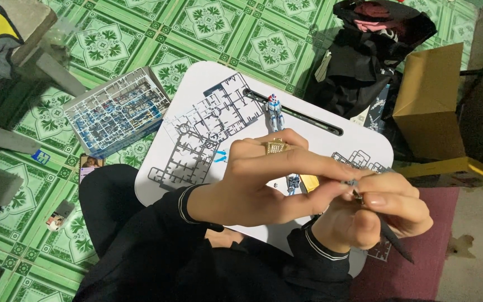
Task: The person sits on the floor and assembles a model kit. They use nippers to cut parts from a plastic runner, then use a hobby knife to trim and clean the edges of the small plastic pieces. The person handles multiple parts and tools throughout the process.
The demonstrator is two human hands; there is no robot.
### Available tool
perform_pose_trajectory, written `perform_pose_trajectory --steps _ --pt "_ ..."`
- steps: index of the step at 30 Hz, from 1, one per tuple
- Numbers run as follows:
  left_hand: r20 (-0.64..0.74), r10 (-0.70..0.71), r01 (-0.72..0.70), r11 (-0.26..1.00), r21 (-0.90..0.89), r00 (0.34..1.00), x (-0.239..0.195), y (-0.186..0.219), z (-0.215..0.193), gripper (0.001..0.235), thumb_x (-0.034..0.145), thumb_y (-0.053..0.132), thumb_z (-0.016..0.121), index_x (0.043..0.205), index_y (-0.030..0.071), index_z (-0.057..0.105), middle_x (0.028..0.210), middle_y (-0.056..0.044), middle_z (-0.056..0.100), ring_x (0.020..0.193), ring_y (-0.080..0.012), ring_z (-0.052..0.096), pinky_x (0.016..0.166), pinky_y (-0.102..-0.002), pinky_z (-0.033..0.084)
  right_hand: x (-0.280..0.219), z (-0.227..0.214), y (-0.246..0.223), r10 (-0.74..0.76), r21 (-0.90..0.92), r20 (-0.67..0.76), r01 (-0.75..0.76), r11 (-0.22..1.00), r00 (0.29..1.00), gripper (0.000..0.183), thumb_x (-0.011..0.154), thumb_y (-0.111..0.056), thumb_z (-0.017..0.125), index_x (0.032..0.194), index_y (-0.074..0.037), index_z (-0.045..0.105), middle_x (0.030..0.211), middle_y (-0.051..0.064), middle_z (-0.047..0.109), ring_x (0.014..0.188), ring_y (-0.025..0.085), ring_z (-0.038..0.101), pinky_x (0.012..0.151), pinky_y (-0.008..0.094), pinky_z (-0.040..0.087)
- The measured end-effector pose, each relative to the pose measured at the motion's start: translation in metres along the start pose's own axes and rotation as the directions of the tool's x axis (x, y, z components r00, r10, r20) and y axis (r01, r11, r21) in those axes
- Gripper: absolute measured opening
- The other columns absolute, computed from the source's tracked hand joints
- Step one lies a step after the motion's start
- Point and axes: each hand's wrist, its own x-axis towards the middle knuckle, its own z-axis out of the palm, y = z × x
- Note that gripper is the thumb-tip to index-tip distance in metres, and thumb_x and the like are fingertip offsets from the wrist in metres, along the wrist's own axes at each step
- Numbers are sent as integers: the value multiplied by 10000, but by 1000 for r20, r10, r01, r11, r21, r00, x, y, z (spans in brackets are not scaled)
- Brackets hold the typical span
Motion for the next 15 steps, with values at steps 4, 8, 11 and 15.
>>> perform_pose_trajectory --steps 4,8,11,15 --pt "-65 21 -18 999 44 998 -4 -4 4 269 742 -66 824 945 70 712 886 24 723 607 -70 539 598 -192 446 1 8 -5 -5 -55 -58 2 998 998 204 908 -312 632 906 -145 514 720 15 592 588 48 553 551 164 485" --pt "-23 20 -19 999 49 1000 -3 -2 3 320 720 -56 871 970 35 693 915 -22 730 687 -113 646 729 -225 528 0 10 -7 -23 -159 -94 8 987 995 264 941 -382 619 899 -144 512 700 14 574 562 50 514 541 176 455" --pt "-16 6 -5 998 59 1000 -3 -1 2 316 723 -33 877 969 49 697 932 -21 733 681 -108 642 717 -217 528 -1 12 -10 -14 -180 -89 -2 984 996 242 952 -359 605 914 -137 516 712 25 576 575 64 531 550 180 461" --pt "-28 7 -5 997 71 1000 -7 -4 5 325 724 -32 889 973 57 701 959 -12 728 770 -105 678 755 -219 540 -1 13 -12 -22 -239 -84 2 971 996 243 966 -357 589 936 -125 522 713 31 572 570 65 525 537 175 431"
